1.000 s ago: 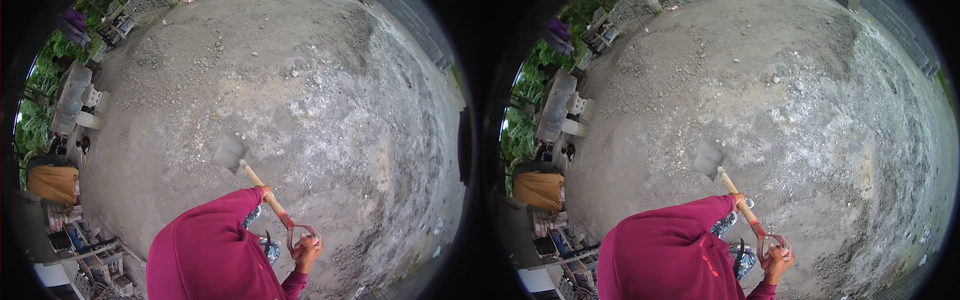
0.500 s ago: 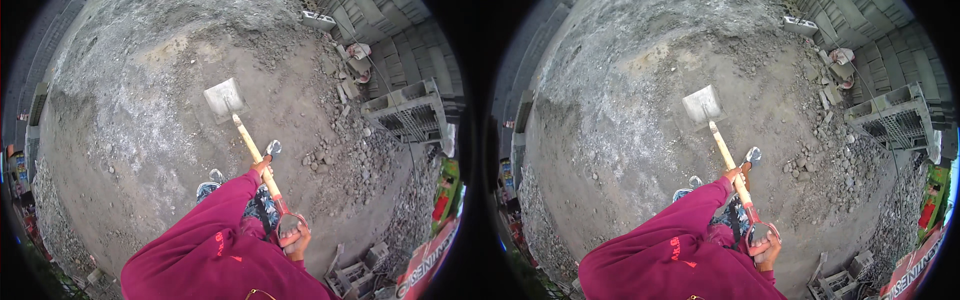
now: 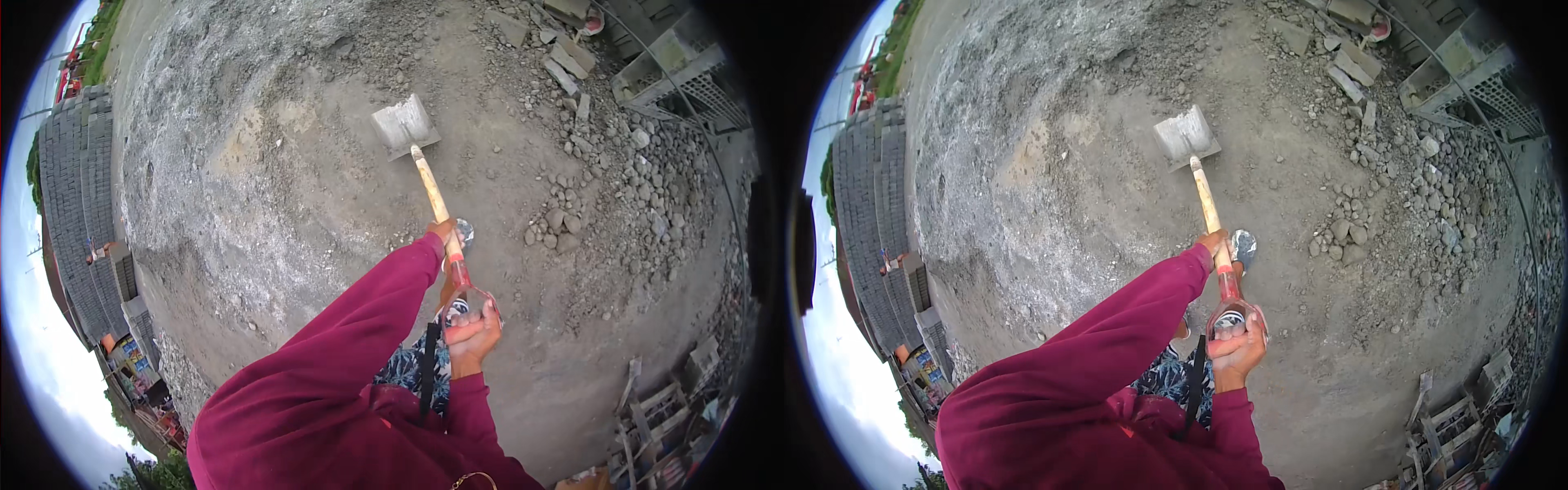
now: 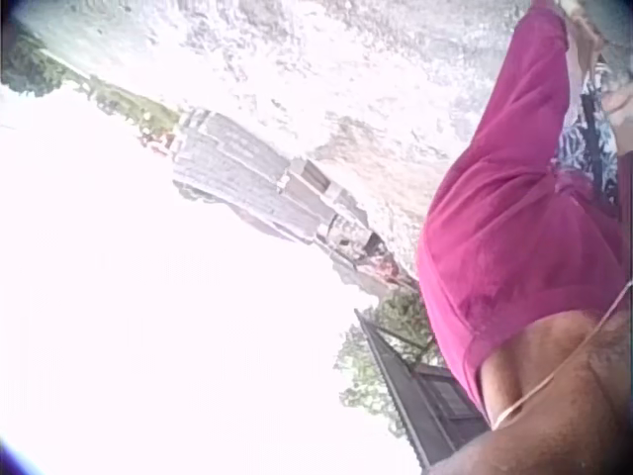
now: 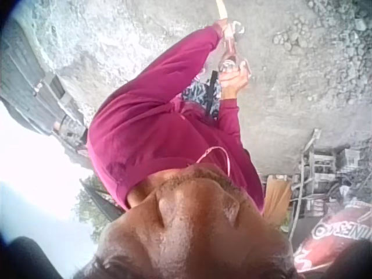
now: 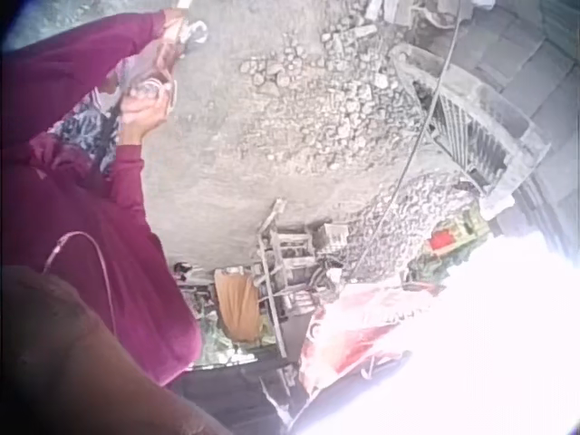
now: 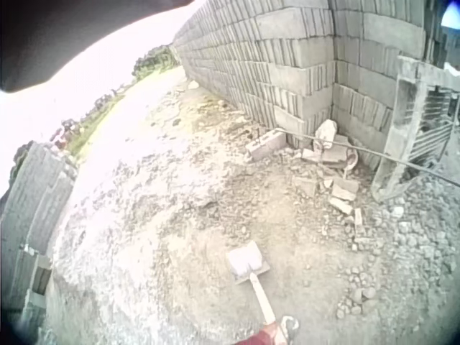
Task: The person uses a shovel to move dirt and small rocks into a pile on the ground, then picks up a plastic bottle to pour water over the pile before continuing to shovel.
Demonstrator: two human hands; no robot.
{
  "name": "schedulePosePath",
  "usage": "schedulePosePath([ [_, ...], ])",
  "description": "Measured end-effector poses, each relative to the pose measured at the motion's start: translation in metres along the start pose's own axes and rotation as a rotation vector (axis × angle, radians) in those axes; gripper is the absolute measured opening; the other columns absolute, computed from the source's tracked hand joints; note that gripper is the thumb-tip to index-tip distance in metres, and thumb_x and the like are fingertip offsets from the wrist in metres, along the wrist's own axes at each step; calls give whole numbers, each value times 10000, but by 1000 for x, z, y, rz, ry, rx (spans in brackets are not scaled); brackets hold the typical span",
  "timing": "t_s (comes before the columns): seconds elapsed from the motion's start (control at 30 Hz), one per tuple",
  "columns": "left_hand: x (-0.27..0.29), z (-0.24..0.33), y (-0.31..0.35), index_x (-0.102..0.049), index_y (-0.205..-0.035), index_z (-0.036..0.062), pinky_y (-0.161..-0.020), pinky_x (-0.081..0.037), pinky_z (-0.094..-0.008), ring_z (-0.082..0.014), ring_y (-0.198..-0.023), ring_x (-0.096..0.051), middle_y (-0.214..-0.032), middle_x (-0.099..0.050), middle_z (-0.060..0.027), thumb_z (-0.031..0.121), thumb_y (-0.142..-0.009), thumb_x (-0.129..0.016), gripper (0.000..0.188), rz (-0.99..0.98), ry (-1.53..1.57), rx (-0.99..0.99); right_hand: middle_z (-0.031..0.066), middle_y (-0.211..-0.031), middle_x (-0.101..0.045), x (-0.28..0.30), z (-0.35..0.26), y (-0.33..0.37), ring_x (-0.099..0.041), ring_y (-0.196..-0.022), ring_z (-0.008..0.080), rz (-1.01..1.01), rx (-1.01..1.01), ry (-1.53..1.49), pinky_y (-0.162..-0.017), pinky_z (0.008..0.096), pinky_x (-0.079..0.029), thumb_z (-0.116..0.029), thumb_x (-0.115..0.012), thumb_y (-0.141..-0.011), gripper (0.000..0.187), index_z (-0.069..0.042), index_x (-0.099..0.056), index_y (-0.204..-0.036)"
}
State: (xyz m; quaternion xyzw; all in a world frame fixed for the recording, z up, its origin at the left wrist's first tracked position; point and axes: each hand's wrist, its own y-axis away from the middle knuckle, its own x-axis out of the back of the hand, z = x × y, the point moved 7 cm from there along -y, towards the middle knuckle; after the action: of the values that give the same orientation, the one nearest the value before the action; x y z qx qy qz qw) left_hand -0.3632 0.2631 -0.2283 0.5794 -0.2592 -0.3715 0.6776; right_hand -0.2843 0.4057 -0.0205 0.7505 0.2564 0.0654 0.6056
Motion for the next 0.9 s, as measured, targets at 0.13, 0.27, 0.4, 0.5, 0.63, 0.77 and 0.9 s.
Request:
schedulePosePath([
  [0.13,-27,87,12,-504,-861,34,-491,-505,-356,-200,-548,-559,-646,-528,-61,192,-799,-599,194,-80,197,-128,-39,-580,-392,-118,20,-69,-394,-483,118,-94,-25,52,-476,308,-373,-257,-552,-858,130,-133,-528,-887],
  [0.27,-19,124,1,-513,-861,46,-501,-512,-373,-183,-558,-560,-658,-528,-58,180,-798,-594,168,-149,202,-56,-37,-584,-400,-164,28,-61,-402,-496,121,-143,-50,63,-479,317,-379,-249,-549,-857,131,-122,-517,-865],
  [0.4,-28,134,22,-522,-839,37,-489,-510,-386,-194,-547,-559,-666,-544,-75,162,-786,-589,152,3,32,23,-33,-582,-406,-185,14,-46,-413,-502,113,-148,-12,35,-477,309,-388,-240,-543,-857,145,-104,-533,-905],
  [0.5,-44,157,26,-519,-824,22,-488,-508,-390,-208,-539,-556,-667,-547,-82,165,-788,-584,161,30,13,31,-22,-593,-416,-230,2,-48,-419,-497,108,-172,17,-7,-480,293,-395,-207,-560,-843,185,-82,-545,-978],
  [0.63,-72,291,-53,-502,-813,6,-497,-507,-397,-217,-536,-552,-663,-541,-85,157,-797,-569,166,-57,99,-41,4,-594,-439,-334,17,-149,-427,-456,120,-296,126,-16,-416,282,-387,-99,-569,-791,353,-46,-500,-1133],
  [0.77,-108,292,-142,-485,-816,27,-504,-512,-404,-219,-546,-555,-661,-536,-83,156,-806,-573,156,-108,298,-151,19,-578,-434,-348,-8,-239,-423,-428,139,-276,184,97,-390,289,-392,-51,-553,-773,403,15,-485,-1165],
  [0.9,-82,252,-163,-480,-906,26,-542,-537,-413,-239,-625,-612,-770,-563,-105,198,-817,-605,231,-165,193,-33,43,-581,-474,-276,4,-265,-441,-409,147,-57,284,301,-380,284,-401,-53,-555,-751,262,27,-556,-1001],
])
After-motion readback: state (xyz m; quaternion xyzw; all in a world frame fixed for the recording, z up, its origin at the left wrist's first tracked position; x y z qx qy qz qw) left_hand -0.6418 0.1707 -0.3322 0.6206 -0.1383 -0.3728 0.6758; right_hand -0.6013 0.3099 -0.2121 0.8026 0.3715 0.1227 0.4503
